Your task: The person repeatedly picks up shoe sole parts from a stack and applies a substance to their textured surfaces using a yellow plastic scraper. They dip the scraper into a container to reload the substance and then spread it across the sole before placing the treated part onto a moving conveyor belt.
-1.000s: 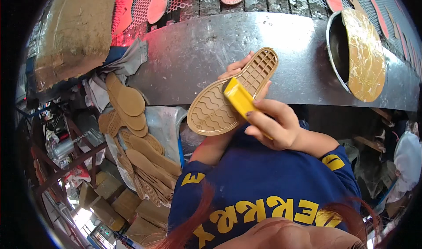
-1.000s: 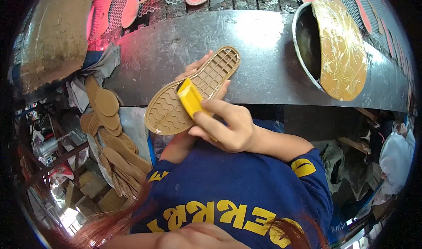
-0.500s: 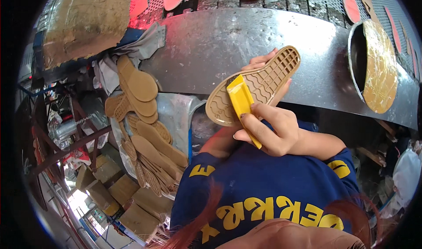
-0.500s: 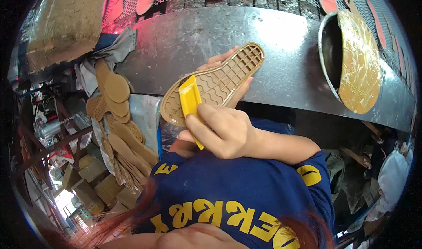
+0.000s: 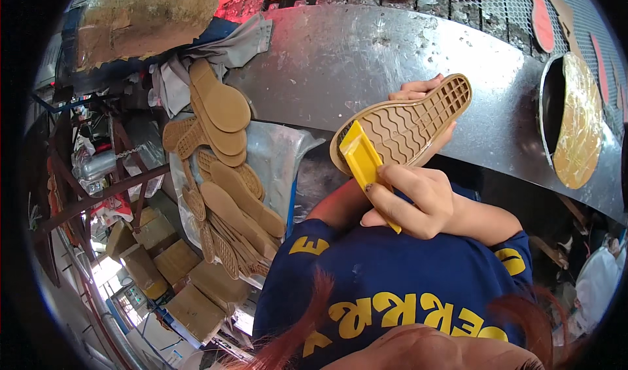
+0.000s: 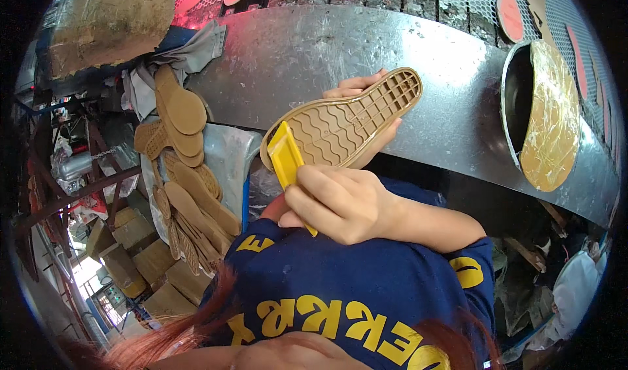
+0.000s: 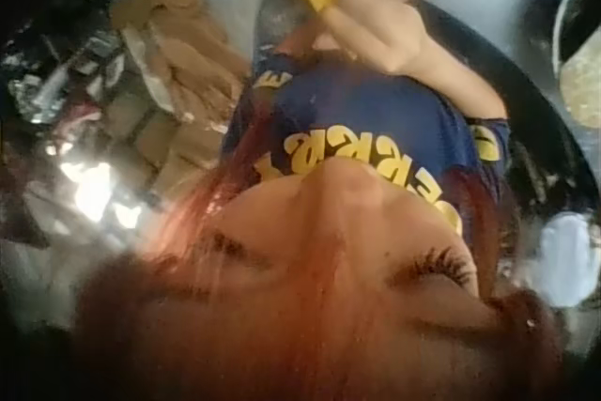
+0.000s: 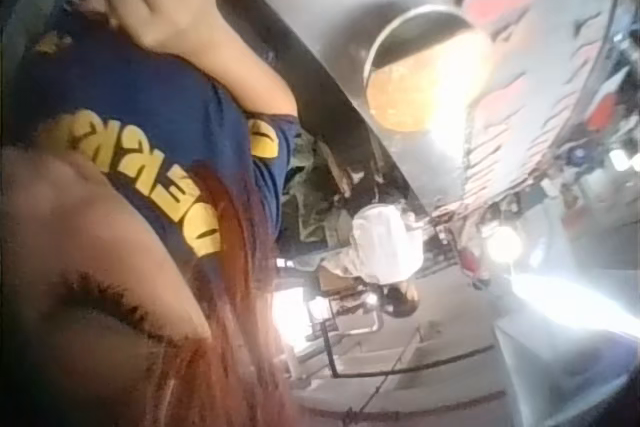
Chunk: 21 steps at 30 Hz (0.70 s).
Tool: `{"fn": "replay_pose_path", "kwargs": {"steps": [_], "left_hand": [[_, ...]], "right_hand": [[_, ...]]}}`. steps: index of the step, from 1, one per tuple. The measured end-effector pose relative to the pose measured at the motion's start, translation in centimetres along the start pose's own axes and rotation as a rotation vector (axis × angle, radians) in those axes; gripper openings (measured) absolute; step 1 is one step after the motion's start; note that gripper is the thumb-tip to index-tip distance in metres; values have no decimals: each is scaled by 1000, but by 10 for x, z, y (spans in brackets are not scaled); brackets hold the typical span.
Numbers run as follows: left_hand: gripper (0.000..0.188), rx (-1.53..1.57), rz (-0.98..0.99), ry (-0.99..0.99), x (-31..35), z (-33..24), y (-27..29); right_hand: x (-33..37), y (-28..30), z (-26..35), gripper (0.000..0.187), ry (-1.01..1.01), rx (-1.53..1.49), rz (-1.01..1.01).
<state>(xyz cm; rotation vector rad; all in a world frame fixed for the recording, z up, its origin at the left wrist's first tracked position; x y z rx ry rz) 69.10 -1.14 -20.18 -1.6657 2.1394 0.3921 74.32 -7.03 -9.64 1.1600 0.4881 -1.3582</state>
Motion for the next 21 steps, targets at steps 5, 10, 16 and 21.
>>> {"fn": "replay_pose_path", "kwargs": {"steps": [5,10,16,21], "left_hand": [[67,56,-42,-11,1,3,-2],[68,78,-37,37,4,6,-2],[67,97,-70,26,2,5,-3],[67,-156,16,-15,-6,-10,5]], "right_hand": [[1,-2,0,34,9,-123,43],[-3,10,-6,33,-35,-248,209],[-2,20,-15,28,-52,-419,269],[1,47,-26,24,-121,-354,191]]}}
Point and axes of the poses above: each hand's wrist, its own x-axis away from the middle knuckle, its own y-axis out of the back of the hand, z = x × y, the point moved 2 cm from there along -x, towards the middle knuckle, and after that the axes turned 4 degrees about -z, right-handed, at the moved point
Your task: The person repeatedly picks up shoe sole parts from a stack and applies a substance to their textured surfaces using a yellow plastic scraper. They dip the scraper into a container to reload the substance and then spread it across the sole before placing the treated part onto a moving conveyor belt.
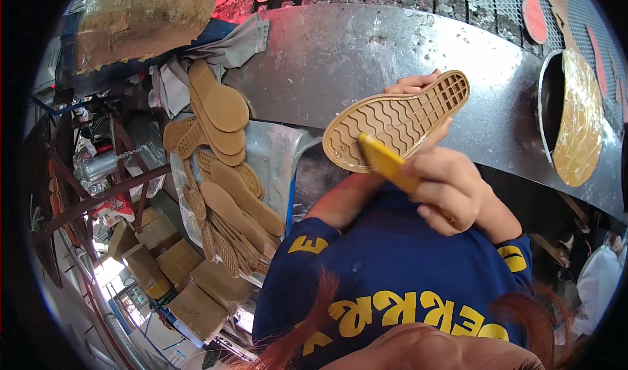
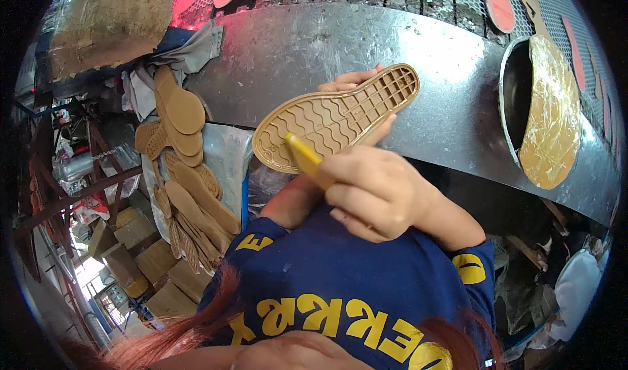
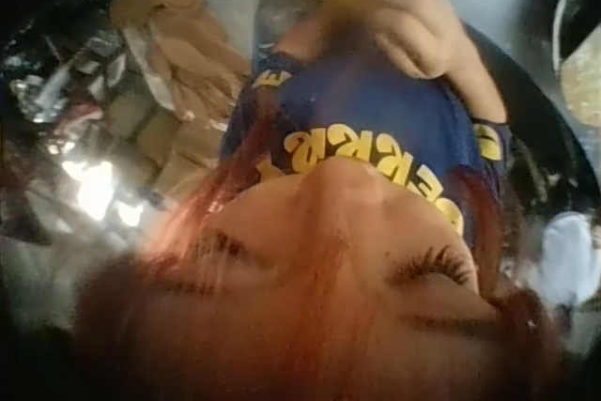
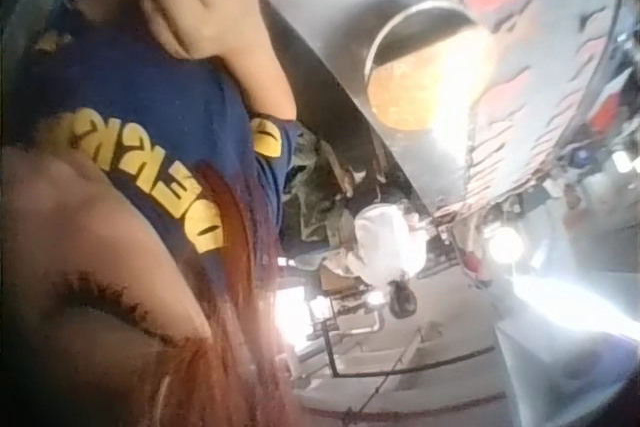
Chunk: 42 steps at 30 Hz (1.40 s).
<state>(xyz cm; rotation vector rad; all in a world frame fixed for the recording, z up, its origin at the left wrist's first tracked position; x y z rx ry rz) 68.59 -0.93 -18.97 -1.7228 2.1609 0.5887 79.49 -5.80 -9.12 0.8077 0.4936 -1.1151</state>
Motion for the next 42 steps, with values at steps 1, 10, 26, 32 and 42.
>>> {"fn": "replay_pose_path", "kwargs": {"steps": [1,10,26,32,42], "left_hand": [[66,210,-96,15,5,8,-7],[83,650,103,487,-1,4,20],[77,1439,500,1031,18,23,39],[81,1340,283,1104,15,24,24],[73,1314,438,1094,-2,27,21]], "right_hand": [[3,4,0,23,-10,44,-52],[27,45,-5,31,-318,499,-614],[43,44,-60,44,-260,538,-487],[45,18,-37,29,-257,449,-348],[54,29,-68,15,-425,439,-503]]}}
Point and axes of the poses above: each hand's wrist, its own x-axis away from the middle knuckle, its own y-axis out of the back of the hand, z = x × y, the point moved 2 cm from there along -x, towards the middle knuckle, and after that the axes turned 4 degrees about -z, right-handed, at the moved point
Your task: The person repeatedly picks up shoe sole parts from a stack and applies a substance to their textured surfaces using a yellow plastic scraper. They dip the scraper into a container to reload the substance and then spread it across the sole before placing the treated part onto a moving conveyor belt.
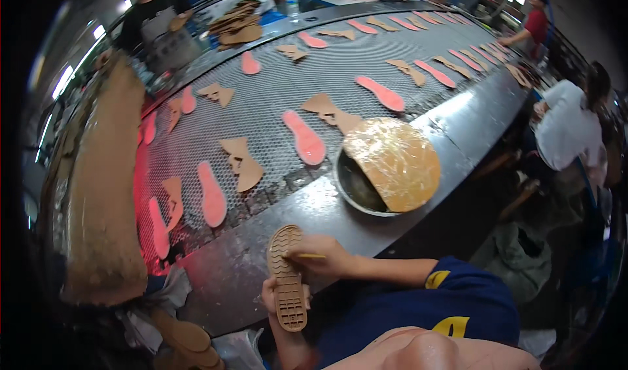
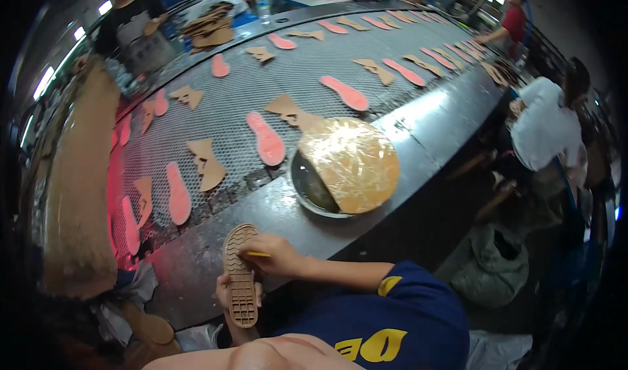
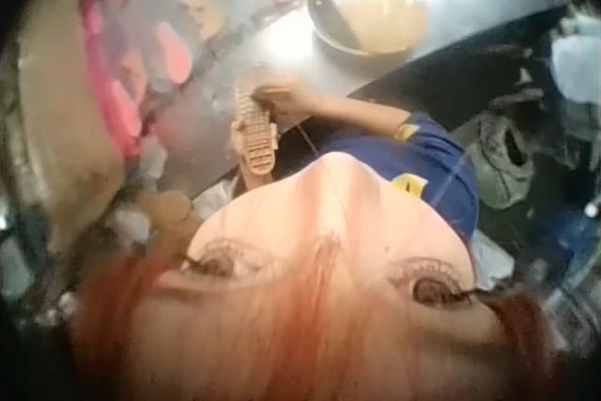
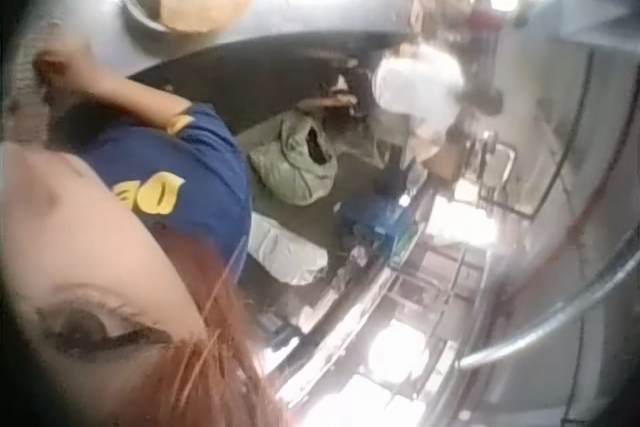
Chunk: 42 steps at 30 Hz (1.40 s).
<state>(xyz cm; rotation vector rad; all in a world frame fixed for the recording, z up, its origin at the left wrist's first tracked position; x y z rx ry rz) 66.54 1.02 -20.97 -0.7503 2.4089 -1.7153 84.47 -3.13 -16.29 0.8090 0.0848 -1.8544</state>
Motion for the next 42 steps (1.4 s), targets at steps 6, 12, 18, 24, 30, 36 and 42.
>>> {"fn": "replay_pose_path", "kwargs": {"steps": [6,12,18,24,30,36,42], "left_hand": [[88,91,-95,7,-1,2,-13],[85,45,-12,-23,-6,11,22],[77,85,-41,-37,-13,8,-2],[75,54,-50,-45,-20,7,-2],[75,28,-115,14,-19,8,0],[73,93,-78,36,-22,10,8],[59,129,-159,-125,-22,3,-10]], "right_hand": [[-23,0,-31,16,8,131,-36],[-11,3,11,15,-111,-110,257],[-27,0,-17,21,-158,81,124],[-33,-4,-9,21,-309,-132,162],[-41,-6,-9,18,-146,82,159],[-41,4,-27,20,-333,-86,214],[0,-10,49,28,-9,-10,367]]}}
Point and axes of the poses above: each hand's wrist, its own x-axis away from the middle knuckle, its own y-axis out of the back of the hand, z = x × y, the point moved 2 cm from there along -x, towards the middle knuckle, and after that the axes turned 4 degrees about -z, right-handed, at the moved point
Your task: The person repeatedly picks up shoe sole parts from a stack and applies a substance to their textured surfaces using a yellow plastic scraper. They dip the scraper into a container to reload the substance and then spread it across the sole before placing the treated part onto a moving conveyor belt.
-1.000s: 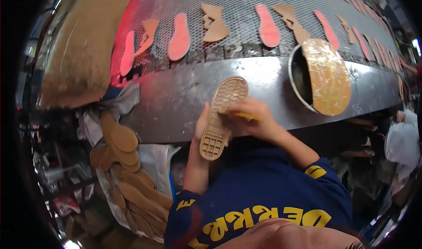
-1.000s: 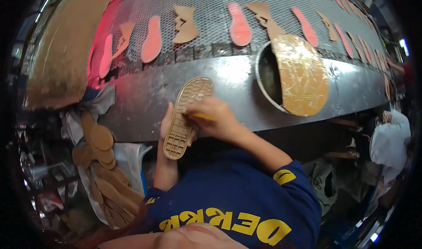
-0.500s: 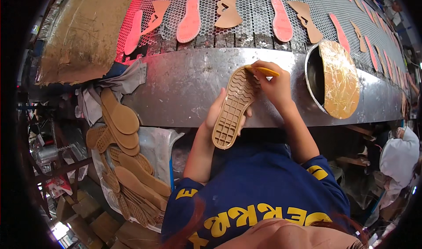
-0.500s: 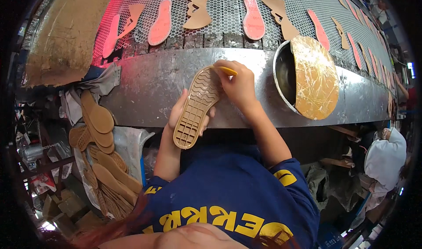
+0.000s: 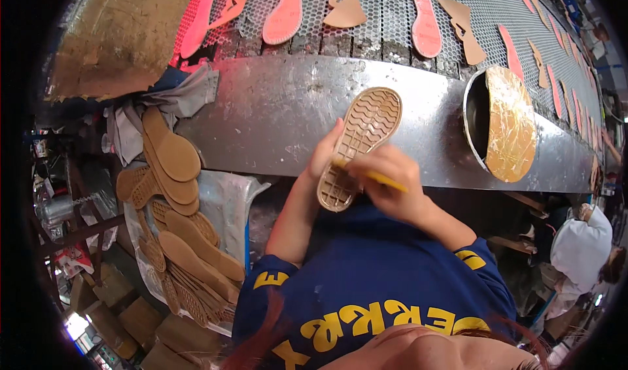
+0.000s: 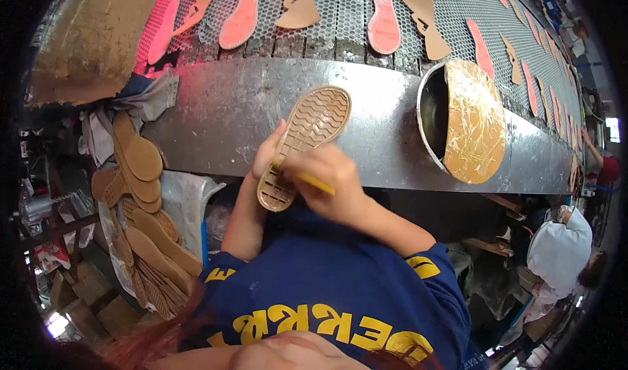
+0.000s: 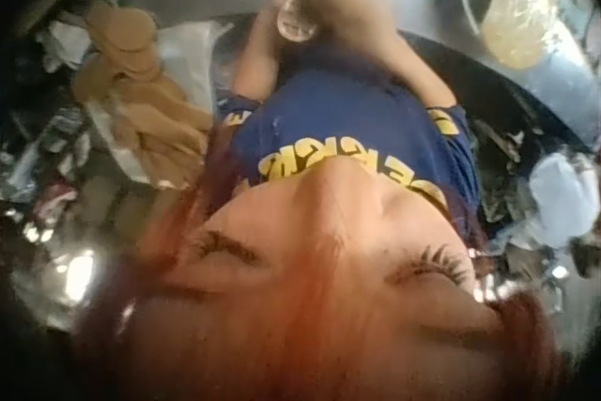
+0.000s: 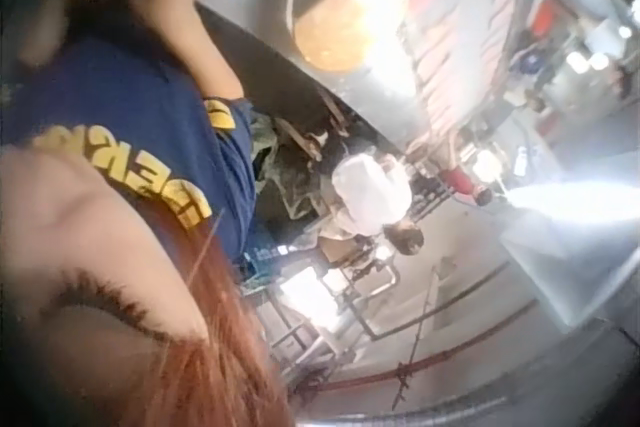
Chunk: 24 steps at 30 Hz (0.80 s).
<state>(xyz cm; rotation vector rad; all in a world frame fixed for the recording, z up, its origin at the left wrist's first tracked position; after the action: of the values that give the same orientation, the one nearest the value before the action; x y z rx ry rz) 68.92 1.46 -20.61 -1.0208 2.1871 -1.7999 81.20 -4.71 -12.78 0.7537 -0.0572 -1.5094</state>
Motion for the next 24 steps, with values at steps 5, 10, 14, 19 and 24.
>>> {"fn": "replay_pose_path", "kwargs": {"steps": [5,10,14,19,24], "left_hand": [[58,189,276,117,-4,6,27],[59,202,-321,58,-2,1,-13],[60,75,-7,46,-5,11,24],[62,142,362,140,-3,1,17],[61,90,-136,91,-2,6,15]], "right_hand": [[-5,7,-38,24,-120,-69,-62],[-4,8,-12,31,-34,-40,95],[-4,7,13,23,82,-242,217],[-21,19,-37,23,-16,165,-87],[3,1,15,26,155,-234,151]]}}
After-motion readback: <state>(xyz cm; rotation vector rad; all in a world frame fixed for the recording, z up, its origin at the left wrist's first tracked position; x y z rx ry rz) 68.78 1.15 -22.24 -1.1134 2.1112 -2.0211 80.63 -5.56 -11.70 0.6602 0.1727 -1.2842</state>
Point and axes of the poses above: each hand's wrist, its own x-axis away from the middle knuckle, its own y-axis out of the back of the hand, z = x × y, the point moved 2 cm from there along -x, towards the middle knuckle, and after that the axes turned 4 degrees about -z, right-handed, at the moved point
